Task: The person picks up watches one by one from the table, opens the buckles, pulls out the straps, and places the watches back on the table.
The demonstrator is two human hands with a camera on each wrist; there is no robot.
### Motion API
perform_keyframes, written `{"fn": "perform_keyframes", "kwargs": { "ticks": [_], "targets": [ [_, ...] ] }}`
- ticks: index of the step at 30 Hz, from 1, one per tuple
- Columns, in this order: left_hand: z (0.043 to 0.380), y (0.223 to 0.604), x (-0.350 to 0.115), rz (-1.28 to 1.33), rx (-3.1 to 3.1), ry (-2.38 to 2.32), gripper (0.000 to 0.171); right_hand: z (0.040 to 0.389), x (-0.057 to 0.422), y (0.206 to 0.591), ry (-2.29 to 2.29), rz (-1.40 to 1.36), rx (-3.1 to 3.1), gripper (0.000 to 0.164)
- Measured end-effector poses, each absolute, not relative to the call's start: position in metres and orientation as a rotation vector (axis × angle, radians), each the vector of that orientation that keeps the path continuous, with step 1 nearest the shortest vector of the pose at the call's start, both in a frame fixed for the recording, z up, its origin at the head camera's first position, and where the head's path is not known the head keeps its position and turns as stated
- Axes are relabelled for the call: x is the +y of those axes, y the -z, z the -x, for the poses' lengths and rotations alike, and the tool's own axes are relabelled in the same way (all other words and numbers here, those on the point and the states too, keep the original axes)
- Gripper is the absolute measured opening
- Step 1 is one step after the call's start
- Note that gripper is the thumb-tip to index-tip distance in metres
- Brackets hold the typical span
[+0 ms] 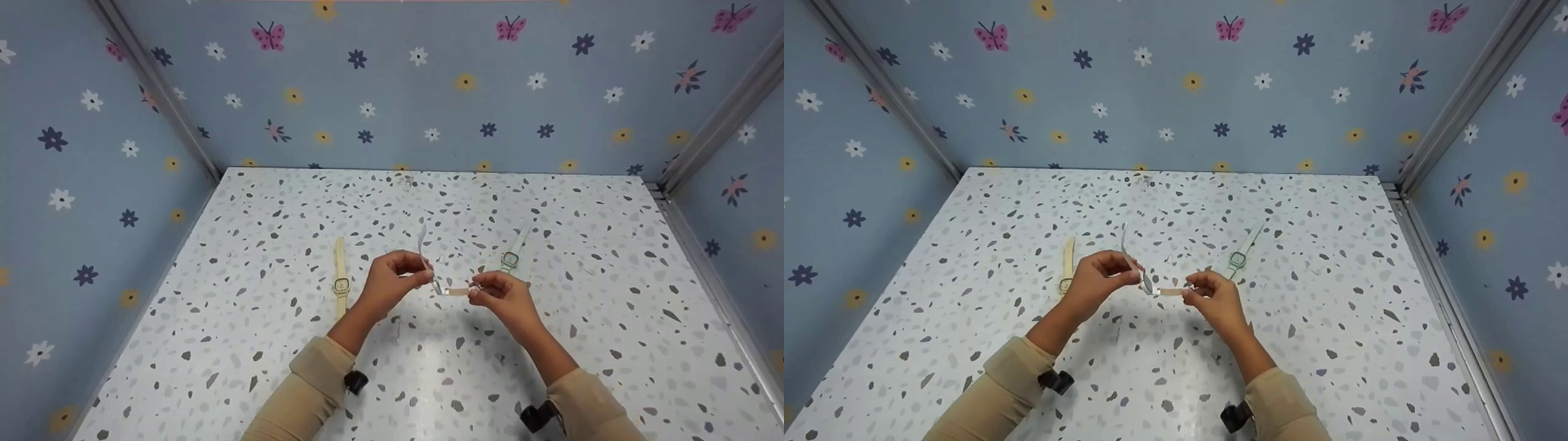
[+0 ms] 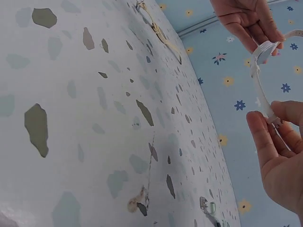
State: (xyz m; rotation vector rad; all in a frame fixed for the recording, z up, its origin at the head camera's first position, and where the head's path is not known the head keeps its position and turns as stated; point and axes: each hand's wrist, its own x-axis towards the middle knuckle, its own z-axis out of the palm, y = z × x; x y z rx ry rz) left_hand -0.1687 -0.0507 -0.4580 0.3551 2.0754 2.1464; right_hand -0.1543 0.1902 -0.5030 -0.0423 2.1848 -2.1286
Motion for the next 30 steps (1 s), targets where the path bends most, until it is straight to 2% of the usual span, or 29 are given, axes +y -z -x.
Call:
{"fn": "perform_keyframes", "kwargs": {
  "ticks": [7,17,24,30],
  "targets": [
    [0.176,0.467,-0.048,-0.355,2.07,-2.188,0.019,0.152,0.188,0.509,1.992,0.036,2.209,0.027],
    [0.176,0.46,-0.042,-0.343,2.288,-2.149,0.014,0.151,0.186,0.509,1.773,0.198,2.371,0.027],
    [0.176,0.457,-0.037,-0.377,2.377,-2.127,0.02,0.15,0.179,0.494,1.876,0.336,2.394,0.026],
    [0.175,0.457,-0.031,-0.395,2.437,-2.089,0.016,0.137,0.163,0.462,1.931,0.426,2.382,0.029]
  ]
}}
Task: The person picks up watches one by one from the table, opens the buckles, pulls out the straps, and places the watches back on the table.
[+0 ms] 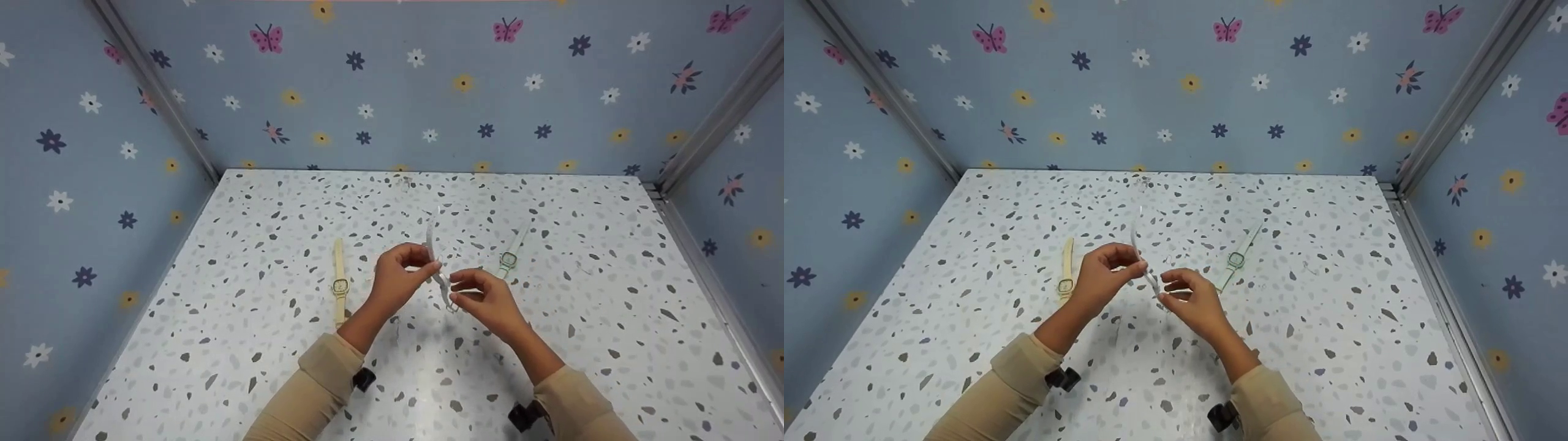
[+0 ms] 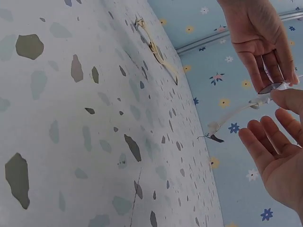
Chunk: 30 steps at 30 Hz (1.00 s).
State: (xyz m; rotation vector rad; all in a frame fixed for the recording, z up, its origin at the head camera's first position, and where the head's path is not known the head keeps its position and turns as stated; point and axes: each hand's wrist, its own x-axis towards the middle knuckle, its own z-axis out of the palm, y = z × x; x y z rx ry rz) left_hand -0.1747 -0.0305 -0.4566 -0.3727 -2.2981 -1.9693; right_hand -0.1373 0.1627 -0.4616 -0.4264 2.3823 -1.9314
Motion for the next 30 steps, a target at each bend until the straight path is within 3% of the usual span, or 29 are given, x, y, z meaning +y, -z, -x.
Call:
{"fn": "perform_keyframes", "kwargs": {
  "ticks": [11,18,30],
  "targets": [
    [0.173,0.459,-0.024,0.283,-2.218,2.193,0.024,0.134,0.148,0.461,2.021,0.311,2.456,0.014],
    [0.175,0.46,-0.026,0.292,-2.19,2.323,0.034,0.148,0.154,0.487,2.106,0.198,2.404,0.013],
    [0.167,0.465,-0.032,0.45,-2.278,2.317,0.052,0.149,0.155,0.489,2.365,0.035,2.038,0.018]
  ]
}}
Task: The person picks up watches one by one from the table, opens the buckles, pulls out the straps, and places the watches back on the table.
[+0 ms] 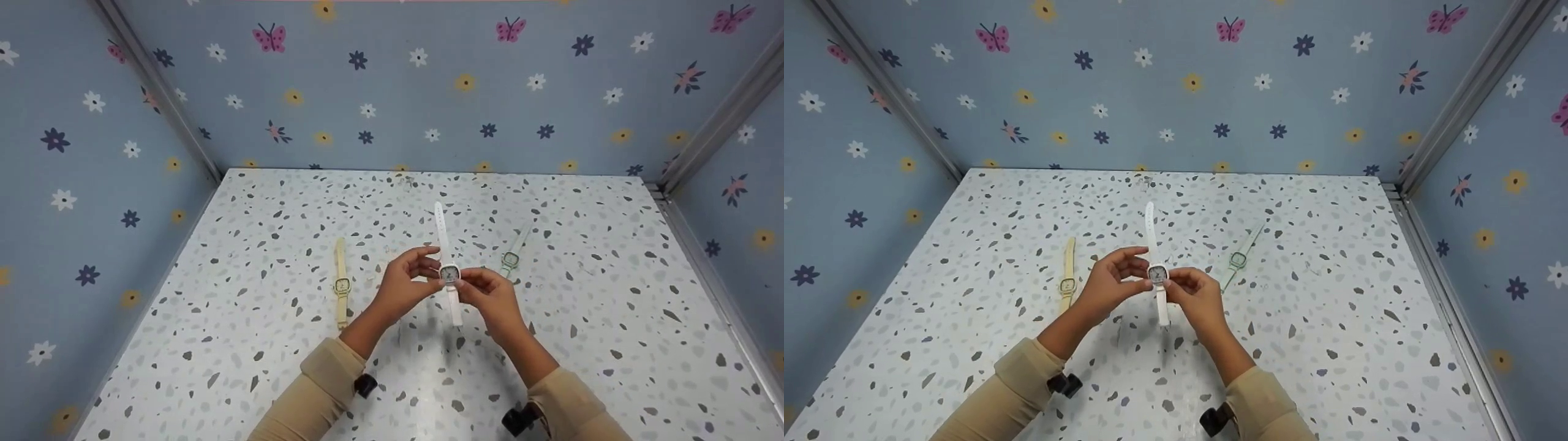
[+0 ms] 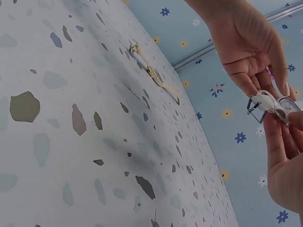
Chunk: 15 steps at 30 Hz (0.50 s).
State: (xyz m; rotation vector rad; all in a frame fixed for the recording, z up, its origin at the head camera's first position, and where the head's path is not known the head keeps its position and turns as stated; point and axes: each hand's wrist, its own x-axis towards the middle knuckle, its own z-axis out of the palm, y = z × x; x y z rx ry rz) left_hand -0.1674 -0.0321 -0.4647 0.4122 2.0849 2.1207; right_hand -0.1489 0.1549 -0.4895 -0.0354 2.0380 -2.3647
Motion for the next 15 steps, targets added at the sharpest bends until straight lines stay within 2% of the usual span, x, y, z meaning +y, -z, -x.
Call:
{"fn": "perform_keyframes", "kwargs": {
  "ticks": [7,15],
  "targets": [
    [0.166,0.474,-0.03,-0.419,2.067,-2.143,0.059,0.147,0.152,0.486,2.379,0.041,1.983,0.018],
    [0.161,0.478,-0.029,-0.422,2.055,-2.177,0.058,0.147,0.153,0.489,2.346,0.017,1.991,0.017]
  ]
}}
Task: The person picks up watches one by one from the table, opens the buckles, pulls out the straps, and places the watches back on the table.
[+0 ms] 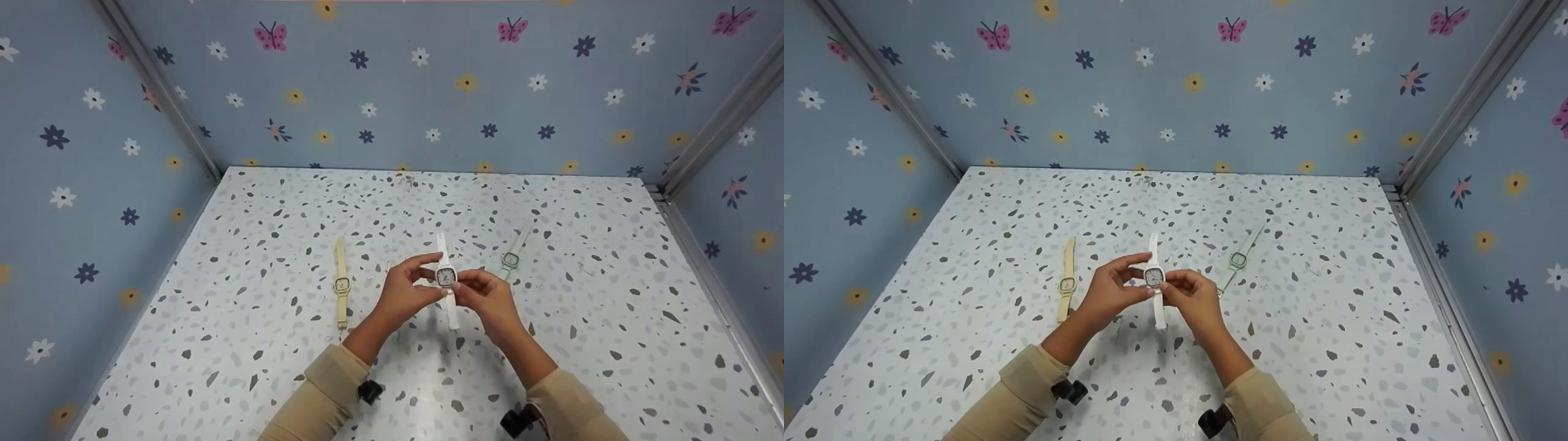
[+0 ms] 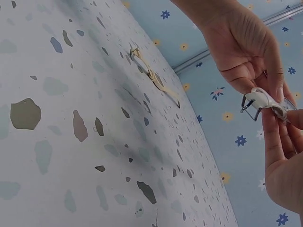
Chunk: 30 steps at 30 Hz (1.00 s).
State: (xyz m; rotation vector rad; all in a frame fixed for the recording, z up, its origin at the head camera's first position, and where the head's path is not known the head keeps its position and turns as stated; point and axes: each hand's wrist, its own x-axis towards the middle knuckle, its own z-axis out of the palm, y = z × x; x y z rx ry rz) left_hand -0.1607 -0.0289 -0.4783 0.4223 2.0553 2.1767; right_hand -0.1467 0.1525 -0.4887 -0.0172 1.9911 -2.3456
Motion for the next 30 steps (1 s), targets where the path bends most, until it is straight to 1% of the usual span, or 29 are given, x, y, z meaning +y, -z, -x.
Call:
{"fn": "perform_keyframes", "kwargs": {
  "ticks": [8,13,25,30],
  "targets": [
    [0.161,0.478,-0.028,-0.378,2.056,-2.186,0.06,0.147,0.154,0.49,2.304,-0.002,1.991,0.019],
    [0.161,0.479,-0.03,-0.379,2.057,-2.182,0.059,0.146,0.155,0.489,2.296,0.001,1.967,0.024],
    [0.165,0.48,-0.039,-0.333,2.046,-2.166,0.059,0.146,0.164,0.492,2.197,0.169,2.021,0.033],
    [0.168,0.482,-0.043,-0.304,2.05,-2.164,0.062,0.149,0.169,0.493,2.082,0.198,2.209,0.029]
  ]
}}
